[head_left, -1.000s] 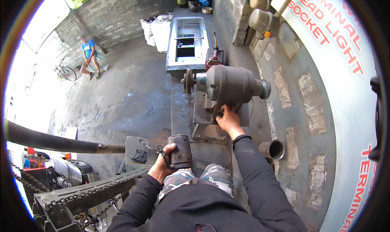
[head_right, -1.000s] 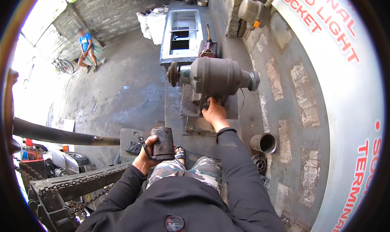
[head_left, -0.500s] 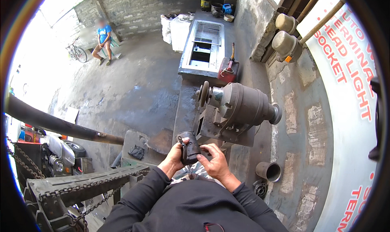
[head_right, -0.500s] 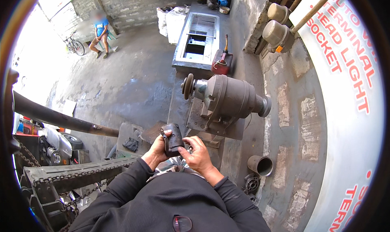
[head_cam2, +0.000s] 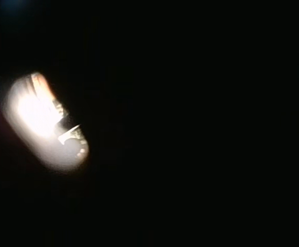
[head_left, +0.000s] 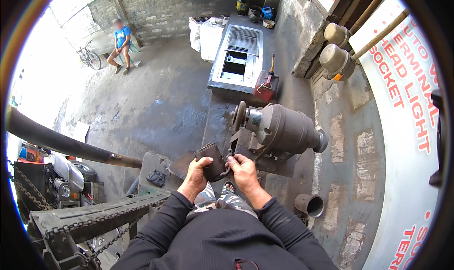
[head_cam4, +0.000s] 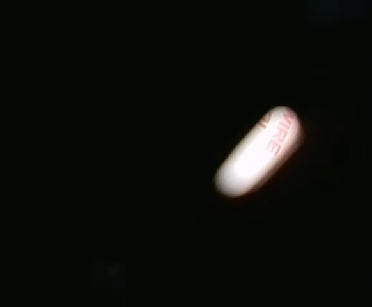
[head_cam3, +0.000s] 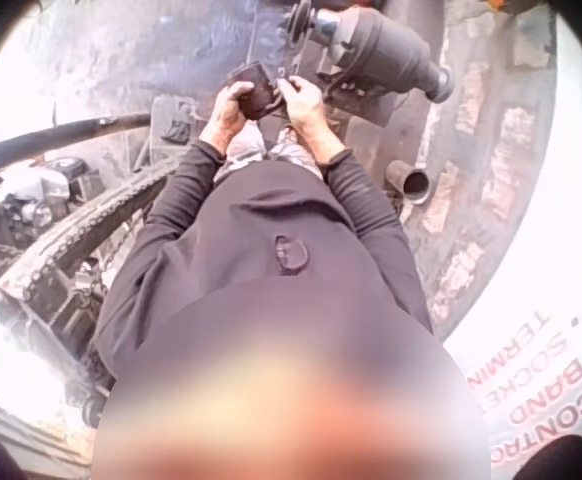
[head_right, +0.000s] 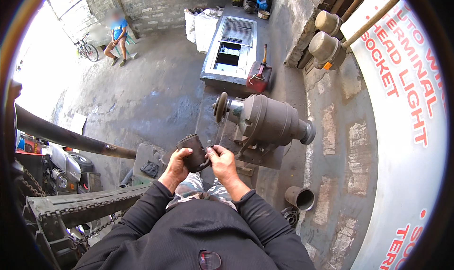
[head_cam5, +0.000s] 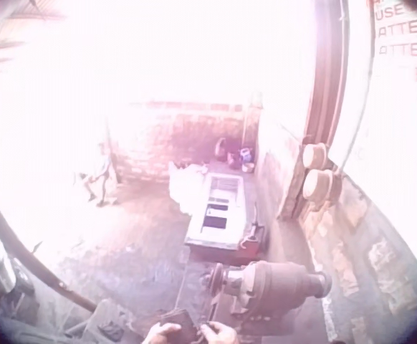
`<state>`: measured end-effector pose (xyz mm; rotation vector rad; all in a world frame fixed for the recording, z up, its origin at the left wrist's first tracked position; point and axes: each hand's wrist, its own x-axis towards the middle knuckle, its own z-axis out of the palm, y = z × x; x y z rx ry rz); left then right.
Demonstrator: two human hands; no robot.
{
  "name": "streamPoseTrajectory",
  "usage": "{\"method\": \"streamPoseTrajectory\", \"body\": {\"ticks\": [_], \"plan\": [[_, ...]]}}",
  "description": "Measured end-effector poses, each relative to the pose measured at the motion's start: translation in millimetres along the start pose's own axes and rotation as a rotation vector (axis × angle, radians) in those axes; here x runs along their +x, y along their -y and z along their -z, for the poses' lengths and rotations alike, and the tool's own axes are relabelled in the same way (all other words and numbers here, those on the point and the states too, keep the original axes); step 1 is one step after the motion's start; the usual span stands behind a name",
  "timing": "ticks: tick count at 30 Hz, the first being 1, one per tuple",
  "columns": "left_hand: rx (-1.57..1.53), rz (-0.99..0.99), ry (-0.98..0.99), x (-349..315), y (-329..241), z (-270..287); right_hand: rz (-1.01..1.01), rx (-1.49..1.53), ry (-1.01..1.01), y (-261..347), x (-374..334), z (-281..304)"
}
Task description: The person picks up cylindrical metal parts from a workbench, walks to a bench grinder, and grinds the outer surfaces of the parts one at a time. The person repeatedly rotates and repositions each part against the grinding wheel, then places it down and picks up another part to continue grinding.
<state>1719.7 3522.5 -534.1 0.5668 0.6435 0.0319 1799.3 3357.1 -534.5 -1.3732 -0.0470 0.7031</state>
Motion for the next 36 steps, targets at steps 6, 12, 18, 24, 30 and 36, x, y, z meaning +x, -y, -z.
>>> {"method": "streamPoseTrajectory", "body": {"ticks": [6,12,18,24,30,36], "plan": [[0.080,0.056,0.075,29.0,-37.3,0.4,-0.187,0.448,-0.076,-7.7,29.5,-11.6],[0.175,0.133,-0.068,75.2,-48.8,7.6,-0.193,0.603,-0.238,-18.7,52.8,-19.1],[0.373,0.026,-0.094,101.7,-52.2,6.5,-0.194,0.610,-0.334,-25.4,60.7,-19.8],[0.346,0.062,-0.062,112.6,-68.0,0.9,-0.143,0.588,-0.404,-21.2,69.5,-33.1],[0.292,0.158,-0.079,125.1,-79.5,3.3,-0.025,0.400,-0.536,-18.7,79.0,-51.2],[0.239,0.209,-0.062,126.6,-74.6,5.7,0.041,0.097,-0.656,-22.9,87.6,-55.1]]}}
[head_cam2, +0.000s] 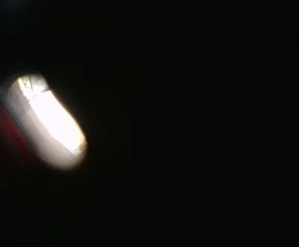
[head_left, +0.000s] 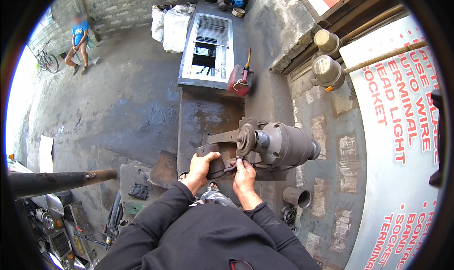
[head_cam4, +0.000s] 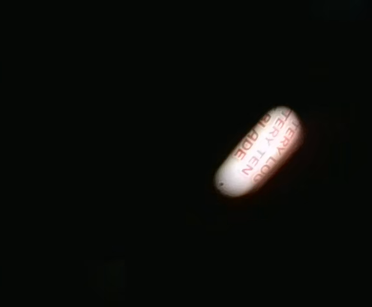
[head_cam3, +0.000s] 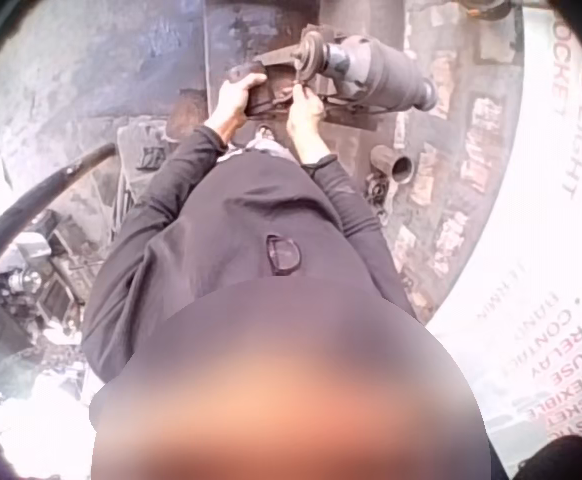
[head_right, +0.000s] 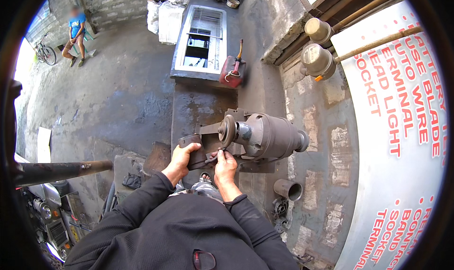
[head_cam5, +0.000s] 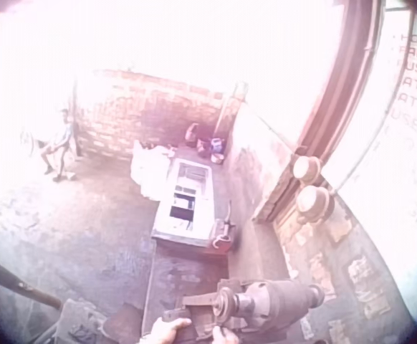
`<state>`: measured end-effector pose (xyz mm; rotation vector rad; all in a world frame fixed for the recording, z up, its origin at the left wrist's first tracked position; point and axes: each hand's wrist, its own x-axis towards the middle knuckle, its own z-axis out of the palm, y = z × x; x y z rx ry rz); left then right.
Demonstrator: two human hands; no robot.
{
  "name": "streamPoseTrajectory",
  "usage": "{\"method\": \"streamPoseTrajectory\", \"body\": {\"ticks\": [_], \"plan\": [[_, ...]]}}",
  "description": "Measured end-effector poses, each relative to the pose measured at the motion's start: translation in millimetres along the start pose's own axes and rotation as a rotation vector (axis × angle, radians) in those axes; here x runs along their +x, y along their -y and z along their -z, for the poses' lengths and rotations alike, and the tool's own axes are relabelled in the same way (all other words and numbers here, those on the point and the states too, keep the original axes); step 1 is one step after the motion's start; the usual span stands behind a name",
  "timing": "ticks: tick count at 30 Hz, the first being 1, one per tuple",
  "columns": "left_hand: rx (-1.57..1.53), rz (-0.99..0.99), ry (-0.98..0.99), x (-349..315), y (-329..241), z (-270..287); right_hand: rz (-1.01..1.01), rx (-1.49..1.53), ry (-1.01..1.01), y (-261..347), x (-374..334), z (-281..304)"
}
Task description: The person picks up cylindrical metal parts from a workbench, walks to a bench grinder, and grinds the outer surfaces of the parts one at a time. The person repeatedly rotates and repositions each part against the grinding wheel, then places it down and picks up another part to continue grinding.
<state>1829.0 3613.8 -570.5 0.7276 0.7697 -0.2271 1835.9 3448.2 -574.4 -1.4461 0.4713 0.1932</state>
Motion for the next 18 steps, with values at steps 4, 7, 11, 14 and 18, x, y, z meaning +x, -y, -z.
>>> {"method": "streamPoseTrajectory", "body": {"ticks": [4,7,11,14,18], "plan": [[0.008,0.016,-0.041,1.3,2.1,-2.2,0.050,-0.019,-0.006,-3.7,4.1,0.5],[-0.002,0.018,-0.019,2.3,0.9,-2.6,0.099,-0.096,-0.001,-3.7,4.8,1.8],[0.002,0.014,-0.007,2.3,-0.9,-2.8,0.149,-0.195,0.000,-0.9,3.2,2.2],[0.027,0.003,-0.015,0.7,-1.1,-3.2,0.134,-0.188,-0.020,1.5,0.9,0.5],[0.048,0.008,-0.046,-1.3,-0.7,-3.8,0.145,-0.253,-0.024,3.4,-1.8,-1.1]]}}
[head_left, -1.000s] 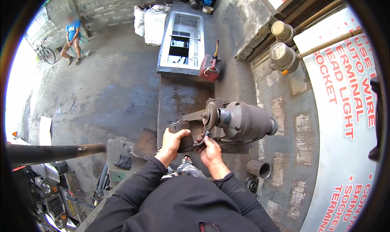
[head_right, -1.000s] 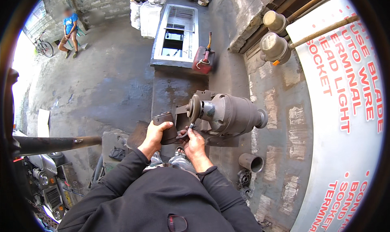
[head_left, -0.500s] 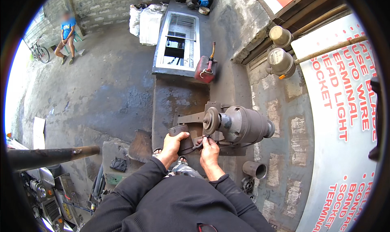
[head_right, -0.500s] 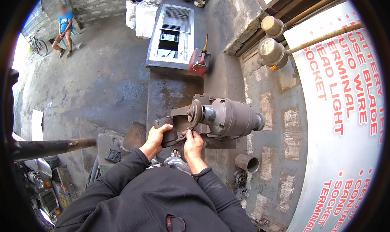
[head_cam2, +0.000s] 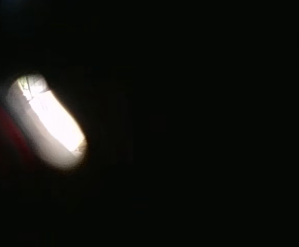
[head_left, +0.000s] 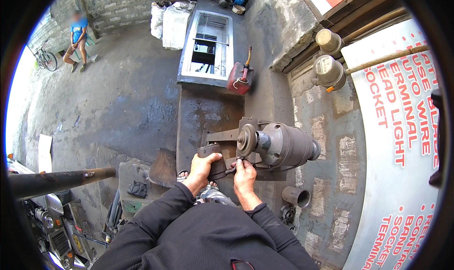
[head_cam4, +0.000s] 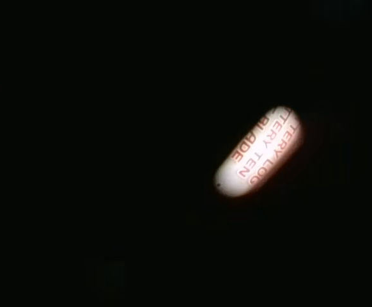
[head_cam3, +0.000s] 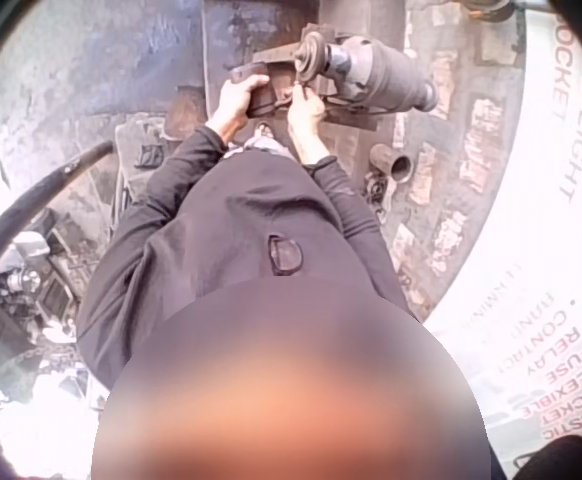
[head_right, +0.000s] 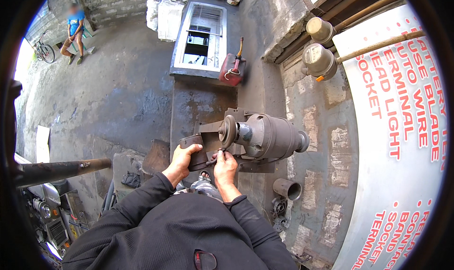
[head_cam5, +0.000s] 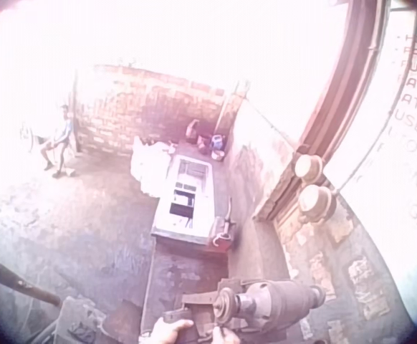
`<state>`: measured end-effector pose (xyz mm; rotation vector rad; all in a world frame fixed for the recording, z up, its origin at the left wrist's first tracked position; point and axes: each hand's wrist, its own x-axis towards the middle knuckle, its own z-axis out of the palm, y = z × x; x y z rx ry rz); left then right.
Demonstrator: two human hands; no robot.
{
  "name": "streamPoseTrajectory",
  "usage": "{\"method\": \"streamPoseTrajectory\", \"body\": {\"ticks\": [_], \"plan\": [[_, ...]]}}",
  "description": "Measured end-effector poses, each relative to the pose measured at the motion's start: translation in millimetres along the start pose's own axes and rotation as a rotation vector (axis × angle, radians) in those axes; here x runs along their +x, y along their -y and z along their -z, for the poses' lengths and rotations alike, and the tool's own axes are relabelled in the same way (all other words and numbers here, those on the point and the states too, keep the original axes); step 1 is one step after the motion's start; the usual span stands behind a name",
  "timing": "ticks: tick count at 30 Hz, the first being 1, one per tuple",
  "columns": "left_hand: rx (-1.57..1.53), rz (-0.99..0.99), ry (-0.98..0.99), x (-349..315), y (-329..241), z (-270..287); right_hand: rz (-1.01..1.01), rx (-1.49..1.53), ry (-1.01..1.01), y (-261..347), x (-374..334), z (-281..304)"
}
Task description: The person picks up cylindrical metal parts from a workbench, walks to a bench grinder, and grinds the outer surfaces of the parts one at a time. The person repeatedly rotates and repositions each part against the grinding wheel, then places it down and picks up another part to continue grinding.
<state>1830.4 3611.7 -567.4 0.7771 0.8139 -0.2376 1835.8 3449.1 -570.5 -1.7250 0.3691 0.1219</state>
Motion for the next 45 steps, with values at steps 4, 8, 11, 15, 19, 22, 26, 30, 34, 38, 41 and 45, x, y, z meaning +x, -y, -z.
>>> {"method": "streamPoseTrajectory", "body": {"ticks": [4,8,11,15,19,22,26,30,34,38,41,45], "plan": [[-0.013,0.011,-0.005,-1.2,0.1,0.9,0.009,-0.004,-0.010,1.6,-1.9,-0.8],[-0.024,0.013,-0.003,-1.5,0.3,2.4,0.030,-0.055,-0.014,3.7,-3.2,-2.4],[-0.018,-0.015,0.020,-1.1,0.9,3.3,0.008,-0.027,-0.018,4.3,-4.1,-3.0],[-0.018,-0.012,0.013,-0.8,1.8,5.0,0.017,0.038,-0.008,2.4,-4.7,-3.4],[-0.012,-0.015,0.018,-1.3,1.0,5.5,0.009,-0.011,-0.024,-0.8,-2.2,-4.9],[-0.018,-0.031,0.013,-3.1,-1.4,3.9,0.002,-0.006,-0.027,-1.6,-0.7,-5.0],[-0.006,-0.048,0.015,-9.4,-5.6,1.9,0.054,0.021,0.018,-1.2,-7.1,1.9],[0.023,-0.031,0.043,-19.9,-4.6,4.7,0.007,0.442,0.142,-4.5,-23.3,13.1],[0.078,-0.096,0.039,-23.3,1.6,4.5,-0.115,0.544,0.161,-9.9,-27.2,17.0],[0.047,-0.103,0.030,-17.9,5.0,4.3,-0.093,0.441,0.125,-10.1,-18.6,13.9],[0.043,-0.051,-0.008,-13.5,5.6,5.1,-0.054,0.271,0.087,-5.9,-12.7,9.8],[0.018,-0.062,0.007,-10.9,5.2,6.2,-0.001,0.127,0.061,-0.4,-8.9,7.3]]}}
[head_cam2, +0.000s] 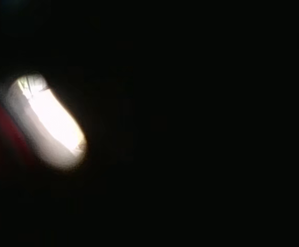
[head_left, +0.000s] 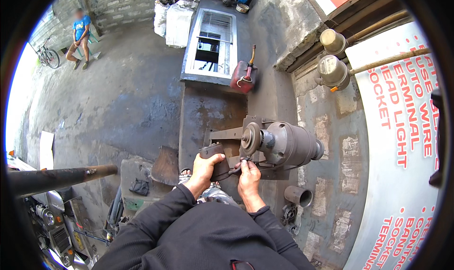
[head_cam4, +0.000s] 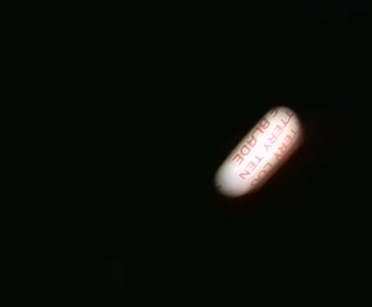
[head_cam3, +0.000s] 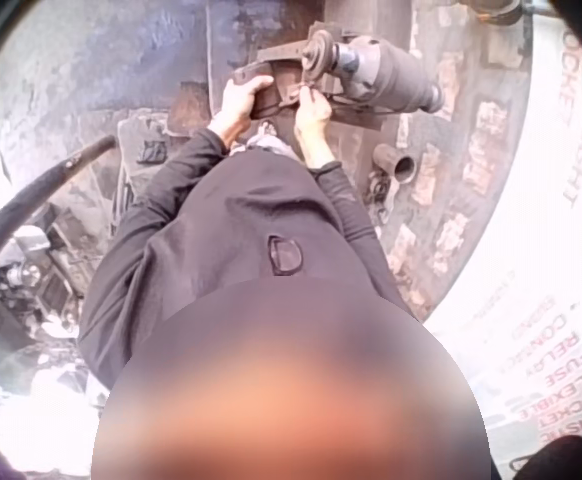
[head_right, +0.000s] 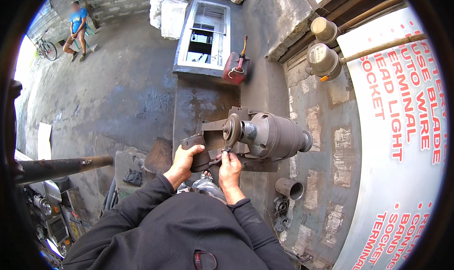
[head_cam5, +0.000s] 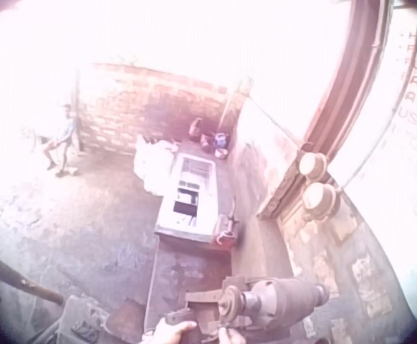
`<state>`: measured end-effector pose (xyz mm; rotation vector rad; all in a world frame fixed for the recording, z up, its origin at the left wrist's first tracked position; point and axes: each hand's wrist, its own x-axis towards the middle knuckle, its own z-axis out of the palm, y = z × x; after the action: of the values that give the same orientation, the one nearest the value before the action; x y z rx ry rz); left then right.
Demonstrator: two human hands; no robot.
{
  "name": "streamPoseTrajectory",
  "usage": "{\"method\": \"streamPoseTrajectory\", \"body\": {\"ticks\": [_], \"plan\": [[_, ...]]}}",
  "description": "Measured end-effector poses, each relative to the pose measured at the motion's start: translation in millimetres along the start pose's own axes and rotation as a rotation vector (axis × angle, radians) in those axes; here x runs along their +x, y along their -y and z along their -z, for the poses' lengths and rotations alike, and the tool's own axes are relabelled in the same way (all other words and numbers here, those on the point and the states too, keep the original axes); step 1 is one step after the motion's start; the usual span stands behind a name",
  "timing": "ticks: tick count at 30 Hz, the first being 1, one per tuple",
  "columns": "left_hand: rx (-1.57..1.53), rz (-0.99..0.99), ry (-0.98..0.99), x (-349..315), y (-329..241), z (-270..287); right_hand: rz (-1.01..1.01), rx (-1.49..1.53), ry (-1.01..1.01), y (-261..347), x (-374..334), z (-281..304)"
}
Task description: The person picks up cylindrical metal parts from a workbench, walks to a bench grinder, and grinds the outer surfaces of the parts one at a time. The person repeatedly rotates and repositions each part against the grinding wheel, then places it down and picks up another part to continue grinding.
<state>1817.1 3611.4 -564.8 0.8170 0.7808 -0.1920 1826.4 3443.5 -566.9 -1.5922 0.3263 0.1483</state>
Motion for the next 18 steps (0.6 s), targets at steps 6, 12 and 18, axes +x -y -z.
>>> {"method": "streamPoseTrajectory", "body": {"ticks": [6,12,18], "plan": [[-0.025,0.047,-0.027,-0.6,-2.3,-4.8,0.006,-0.073,0.003,-0.8,6.9,1.1],[-0.063,0.140,0.011,6.2,1.5,0.8,0.064,-0.225,0.055,-1.9,7.3,8.0],[-0.230,0.591,0.248,23.1,20.3,22.7,-0.441,0.468,0.324,10.0,-6.3,36.5]]}}
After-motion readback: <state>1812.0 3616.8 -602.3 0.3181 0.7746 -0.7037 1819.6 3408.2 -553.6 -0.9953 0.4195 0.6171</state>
